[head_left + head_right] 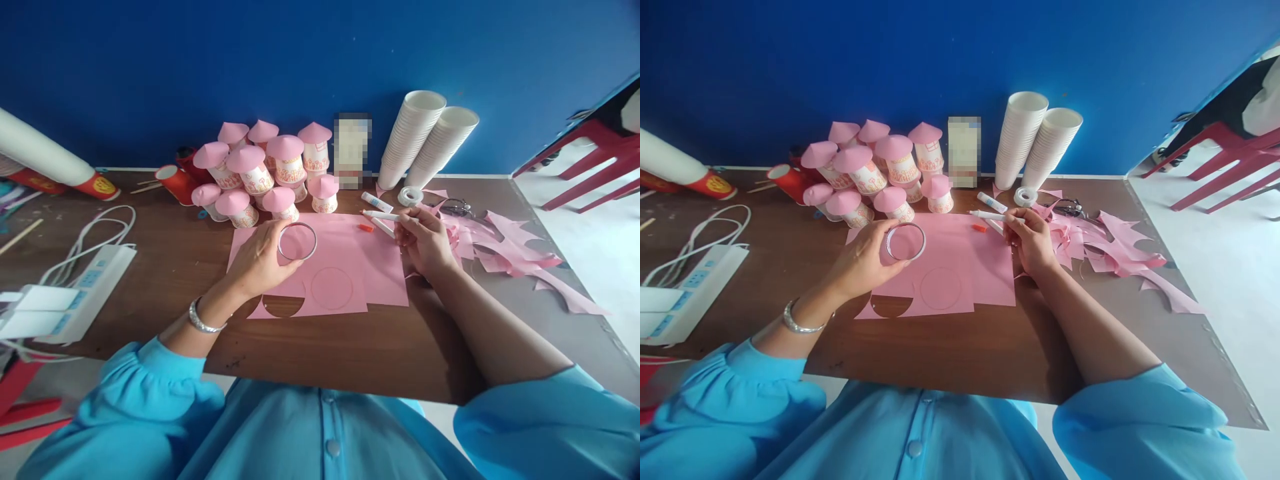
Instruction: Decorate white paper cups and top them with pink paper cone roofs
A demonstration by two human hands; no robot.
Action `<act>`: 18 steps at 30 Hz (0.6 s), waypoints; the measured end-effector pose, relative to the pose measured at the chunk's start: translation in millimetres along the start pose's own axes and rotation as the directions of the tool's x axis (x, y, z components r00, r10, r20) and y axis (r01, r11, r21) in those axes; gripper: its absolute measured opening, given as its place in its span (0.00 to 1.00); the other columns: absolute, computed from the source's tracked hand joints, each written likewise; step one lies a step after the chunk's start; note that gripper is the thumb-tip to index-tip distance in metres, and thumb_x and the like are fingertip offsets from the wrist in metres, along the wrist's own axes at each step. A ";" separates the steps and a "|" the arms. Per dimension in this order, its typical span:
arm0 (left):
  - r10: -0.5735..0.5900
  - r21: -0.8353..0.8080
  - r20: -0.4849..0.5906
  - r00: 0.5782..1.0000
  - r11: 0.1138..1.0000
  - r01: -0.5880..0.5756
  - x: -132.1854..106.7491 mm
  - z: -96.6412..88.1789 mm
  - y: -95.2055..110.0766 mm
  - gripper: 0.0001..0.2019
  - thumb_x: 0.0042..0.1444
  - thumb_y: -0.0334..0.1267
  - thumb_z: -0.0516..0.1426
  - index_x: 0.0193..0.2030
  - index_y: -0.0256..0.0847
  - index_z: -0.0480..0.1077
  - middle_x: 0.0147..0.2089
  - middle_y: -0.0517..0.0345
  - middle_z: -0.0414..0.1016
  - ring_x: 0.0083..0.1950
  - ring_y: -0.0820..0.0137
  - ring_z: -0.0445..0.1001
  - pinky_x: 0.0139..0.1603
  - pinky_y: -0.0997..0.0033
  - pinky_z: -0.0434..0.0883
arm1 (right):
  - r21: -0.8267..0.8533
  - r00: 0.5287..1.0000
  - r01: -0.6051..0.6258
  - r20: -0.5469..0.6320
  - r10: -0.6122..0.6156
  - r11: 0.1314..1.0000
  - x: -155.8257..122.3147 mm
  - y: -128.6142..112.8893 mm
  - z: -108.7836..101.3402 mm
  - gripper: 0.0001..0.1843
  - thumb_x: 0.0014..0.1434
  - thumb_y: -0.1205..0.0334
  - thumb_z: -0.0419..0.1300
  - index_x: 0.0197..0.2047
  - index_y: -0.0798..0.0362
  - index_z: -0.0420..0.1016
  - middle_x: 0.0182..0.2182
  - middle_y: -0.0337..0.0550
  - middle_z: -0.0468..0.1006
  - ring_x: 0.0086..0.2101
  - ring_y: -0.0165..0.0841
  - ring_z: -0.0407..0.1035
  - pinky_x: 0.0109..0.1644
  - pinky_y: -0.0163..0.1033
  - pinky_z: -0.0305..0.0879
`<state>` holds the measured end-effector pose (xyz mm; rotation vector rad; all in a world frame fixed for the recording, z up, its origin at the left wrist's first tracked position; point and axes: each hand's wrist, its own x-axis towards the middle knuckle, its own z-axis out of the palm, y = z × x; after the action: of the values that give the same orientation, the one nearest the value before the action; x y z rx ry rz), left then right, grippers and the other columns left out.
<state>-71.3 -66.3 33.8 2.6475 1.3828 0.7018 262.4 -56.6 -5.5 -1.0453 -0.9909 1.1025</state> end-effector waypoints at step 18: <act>-0.628 0.213 -0.075 0.774 0.749 0.628 -71.7 -37.8 -138.6 0.38 0.57 0.50 0.64 0.70 0.35 0.61 0.69 0.33 0.70 0.69 0.43 0.71 0.68 0.43 0.70 | 0.033 0.999 -0.009 0.033 0.008 0.999 0.5 0.4 -2.5 0.16 0.53 0.51 0.75 0.31 0.51 0.75 0.22 0.36 0.71 0.21 0.25 0.61 0.21 0.32 0.51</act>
<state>-227.9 -46.6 4.4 2.0543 2.2952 0.4657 264.8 -56.4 -6.3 -1.0083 -0.9916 1.1429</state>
